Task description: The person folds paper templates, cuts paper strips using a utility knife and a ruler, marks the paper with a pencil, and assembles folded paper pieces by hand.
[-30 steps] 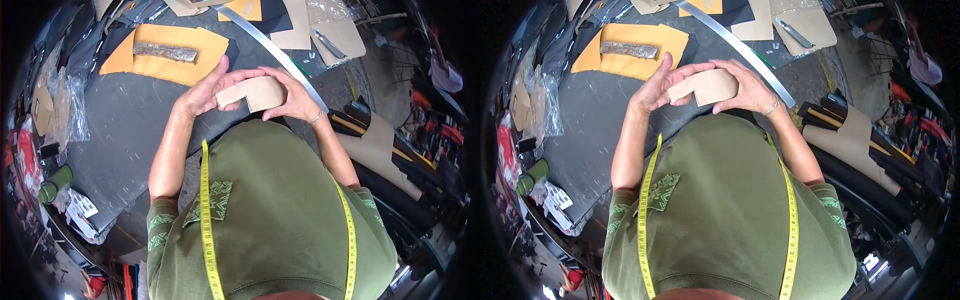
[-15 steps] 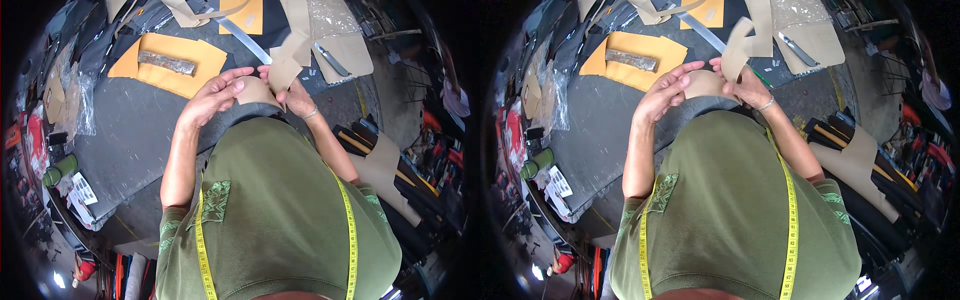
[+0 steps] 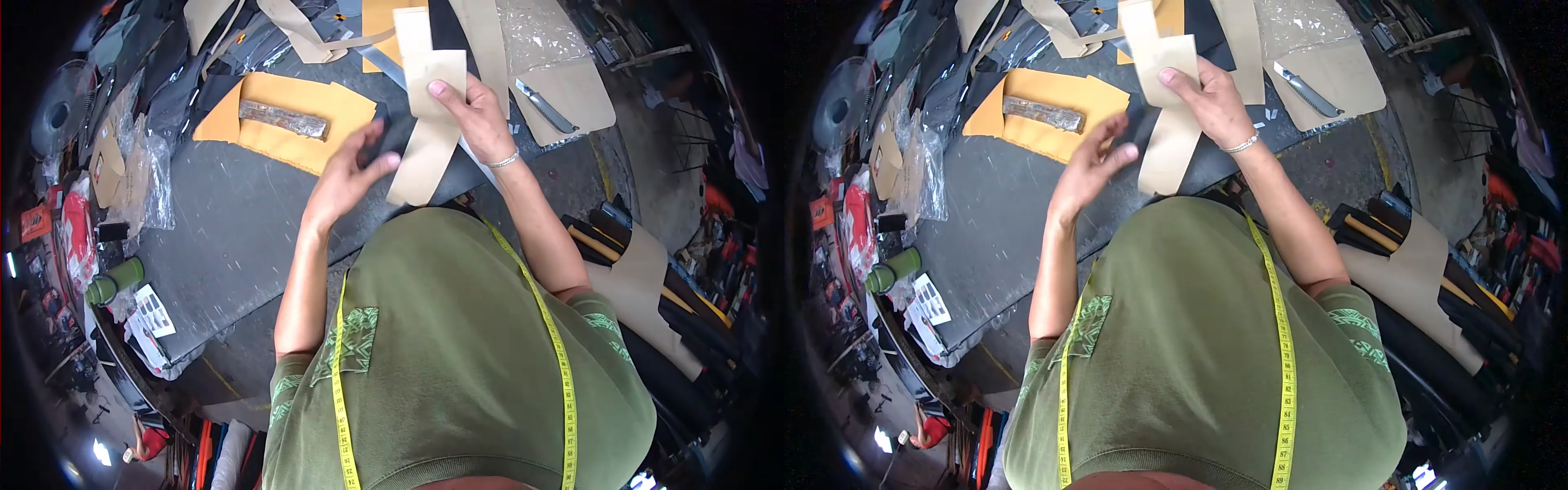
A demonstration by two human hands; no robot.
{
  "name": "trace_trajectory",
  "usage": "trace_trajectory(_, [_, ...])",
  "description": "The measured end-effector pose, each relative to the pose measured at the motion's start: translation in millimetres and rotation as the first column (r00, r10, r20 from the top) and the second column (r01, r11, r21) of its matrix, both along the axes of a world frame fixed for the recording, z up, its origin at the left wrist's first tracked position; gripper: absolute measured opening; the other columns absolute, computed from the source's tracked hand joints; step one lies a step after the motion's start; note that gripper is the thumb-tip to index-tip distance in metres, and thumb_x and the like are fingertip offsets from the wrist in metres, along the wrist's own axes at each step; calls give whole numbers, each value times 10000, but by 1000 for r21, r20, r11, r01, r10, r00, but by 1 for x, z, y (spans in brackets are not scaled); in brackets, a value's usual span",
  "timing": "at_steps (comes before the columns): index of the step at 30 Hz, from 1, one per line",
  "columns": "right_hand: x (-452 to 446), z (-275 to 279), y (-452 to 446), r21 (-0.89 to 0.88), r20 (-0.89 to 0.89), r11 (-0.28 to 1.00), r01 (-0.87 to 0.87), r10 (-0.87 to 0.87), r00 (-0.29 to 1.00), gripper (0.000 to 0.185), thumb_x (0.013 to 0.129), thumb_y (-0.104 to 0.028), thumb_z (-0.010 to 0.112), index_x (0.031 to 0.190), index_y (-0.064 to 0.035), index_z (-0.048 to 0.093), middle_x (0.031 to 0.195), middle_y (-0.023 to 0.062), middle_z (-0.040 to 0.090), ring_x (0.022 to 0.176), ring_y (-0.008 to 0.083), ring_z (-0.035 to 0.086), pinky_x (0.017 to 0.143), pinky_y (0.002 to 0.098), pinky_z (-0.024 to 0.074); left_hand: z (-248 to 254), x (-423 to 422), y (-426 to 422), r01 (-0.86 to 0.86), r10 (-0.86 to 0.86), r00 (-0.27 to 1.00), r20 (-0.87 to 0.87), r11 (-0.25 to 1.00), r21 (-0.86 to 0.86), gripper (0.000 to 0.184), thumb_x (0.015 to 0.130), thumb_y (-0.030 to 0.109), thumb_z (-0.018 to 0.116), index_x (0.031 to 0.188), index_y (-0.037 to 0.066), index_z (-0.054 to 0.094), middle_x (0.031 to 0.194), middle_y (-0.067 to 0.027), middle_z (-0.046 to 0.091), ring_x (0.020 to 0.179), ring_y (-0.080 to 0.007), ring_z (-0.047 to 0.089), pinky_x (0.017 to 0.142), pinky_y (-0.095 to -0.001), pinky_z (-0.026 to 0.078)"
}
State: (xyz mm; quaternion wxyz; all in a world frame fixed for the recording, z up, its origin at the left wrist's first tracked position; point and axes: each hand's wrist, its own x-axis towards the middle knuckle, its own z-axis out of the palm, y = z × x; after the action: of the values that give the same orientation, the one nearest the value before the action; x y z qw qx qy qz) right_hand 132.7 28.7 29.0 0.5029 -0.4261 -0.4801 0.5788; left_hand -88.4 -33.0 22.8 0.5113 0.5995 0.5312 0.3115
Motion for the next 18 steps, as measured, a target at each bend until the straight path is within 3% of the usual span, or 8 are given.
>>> trace_trajectory(2, [-8,11,1,73,65,995,-71,66,996,324,939,-240,695,1152,0,651,1016,32,700,908,91,628,831,269,509,10,13,18,-190,159,959,233,974,119,474,913,259,727,1279,-12,595,1185,-121,675,1079,-188,634,947,-325,482])
trace_trajectory(6, [-19,12,1,275,312,951,-140,49,949,323,871,-203,752,1124,-30,654,956,52,667,877,154,635,810,307,505,48,20,37,-302,291,923,252,953,5,206,931,197,709,1044,27,681,933,-9,698,782,-67,583,781,-240,480])
trace_trajectory(10, [-12,43,-20,562,583,826,54,-441,683,305,816,-146,773,1080,-48,654,988,68,603,766,209,600,711,340,495,74,10,40,-462,348,815,464,873,157,92,962,128,662,961,35,667,843,28,688,729,-16,543,684,-188,417])
trace_trajectory(11, [-11,51,-32,468,587,875,126,-414,695,257,865,-113,752,1100,-56,664,892,16,577,754,100,539,659,251,467,76,7,42,-498,350,786,509,847,187,93,966,128,655,963,36,657,844,24,689,732,-9,543,672,-185,410])
trace_trajectory(12, [-11,53,-43,340,585,939,43,-248,772,232,879,-116,742,1089,-52,667,895,11,587,748,96,538,653,251,465,76,2,43,-538,352,754,554,815,214,93,971,129,649,964,36,647,846,20,690,734,-2,543,660,-183,404])
trace_trajectory(14, [-12,51,-60,80,501,984,-158,97,860,186,905,-122,721,1066,-43,674,899,2,606,736,88,536,643,249,461,75,-8,39,-516,321,730,603,838,178,145,993,114,590,1109,29,609,1057,-57,684,962,-96,652,850,-232,515])
trace_trajectory(16, [-19,35,-62,-283,340,810,-513,585,737,370,1001,-303,603,1258,-37,616,1086,71,672,884,110,633,734,252,518,76,-1,35,-511,309,631,712,856,82,191,989,96,581,1169,31,574,1095,-68,672,978,-107,656,832,-229,539])
trace_trajectory(18, [-29,10,-65,-241,79,808,-538,568,819,558,1026,-425,504,1440,-55,445,1309,131,592,1055,169,641,834,309,541,74,9,31,-496,312,555,771,869,6,249,982,75,575,1224,33,538,1134,-79,660,985,-125,666,809,-237,570])
